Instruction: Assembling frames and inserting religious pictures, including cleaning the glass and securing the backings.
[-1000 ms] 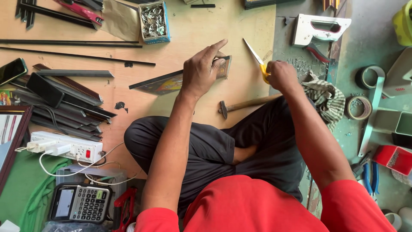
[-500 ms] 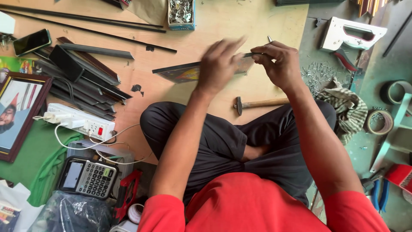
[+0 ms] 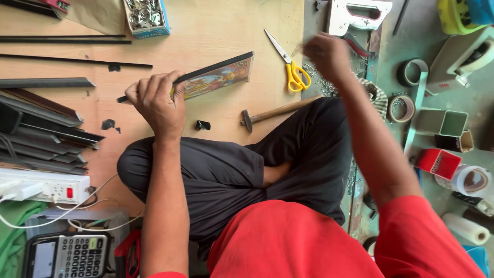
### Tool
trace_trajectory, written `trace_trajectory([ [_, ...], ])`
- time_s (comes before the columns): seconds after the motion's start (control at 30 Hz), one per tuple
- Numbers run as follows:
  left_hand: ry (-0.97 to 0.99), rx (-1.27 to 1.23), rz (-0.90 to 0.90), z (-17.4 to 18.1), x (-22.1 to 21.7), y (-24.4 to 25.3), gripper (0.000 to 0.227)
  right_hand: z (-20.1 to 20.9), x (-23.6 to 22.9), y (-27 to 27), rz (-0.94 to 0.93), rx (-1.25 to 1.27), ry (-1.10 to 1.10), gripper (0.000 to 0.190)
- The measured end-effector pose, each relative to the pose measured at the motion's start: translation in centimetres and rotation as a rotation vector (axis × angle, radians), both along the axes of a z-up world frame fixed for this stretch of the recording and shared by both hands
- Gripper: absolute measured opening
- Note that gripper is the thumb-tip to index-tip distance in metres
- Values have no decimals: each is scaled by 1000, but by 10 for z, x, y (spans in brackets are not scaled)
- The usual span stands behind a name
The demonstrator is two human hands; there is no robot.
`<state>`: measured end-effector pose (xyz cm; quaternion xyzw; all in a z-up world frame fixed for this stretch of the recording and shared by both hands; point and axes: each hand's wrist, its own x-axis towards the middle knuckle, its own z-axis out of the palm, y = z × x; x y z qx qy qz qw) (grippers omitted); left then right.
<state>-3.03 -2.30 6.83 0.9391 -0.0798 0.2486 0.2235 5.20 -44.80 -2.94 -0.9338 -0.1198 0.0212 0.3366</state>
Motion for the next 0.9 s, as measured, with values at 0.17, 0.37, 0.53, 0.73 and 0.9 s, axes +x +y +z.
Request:
trace_trajectory([
  [0.17,-39,11,10,-10,10,-1,20,-37,-27,-70,-18,-399,92,43],
  [0.37,-73,-11,-53,-19,20,-14,19,-69,-24,-80,-56,-249,190,16],
  [0.53,-7,-54,-79,-7,19,-20,20,-52,-27,-83,-218,9,243,15],
  [0.73,-17,-74,-113,-6,19,-18,22,-22,-41,-75,-315,136,285,9],
  [0.9,22,-179,-113,-12,20,-14,15,-19,-43,-71,-285,245,216,33],
])
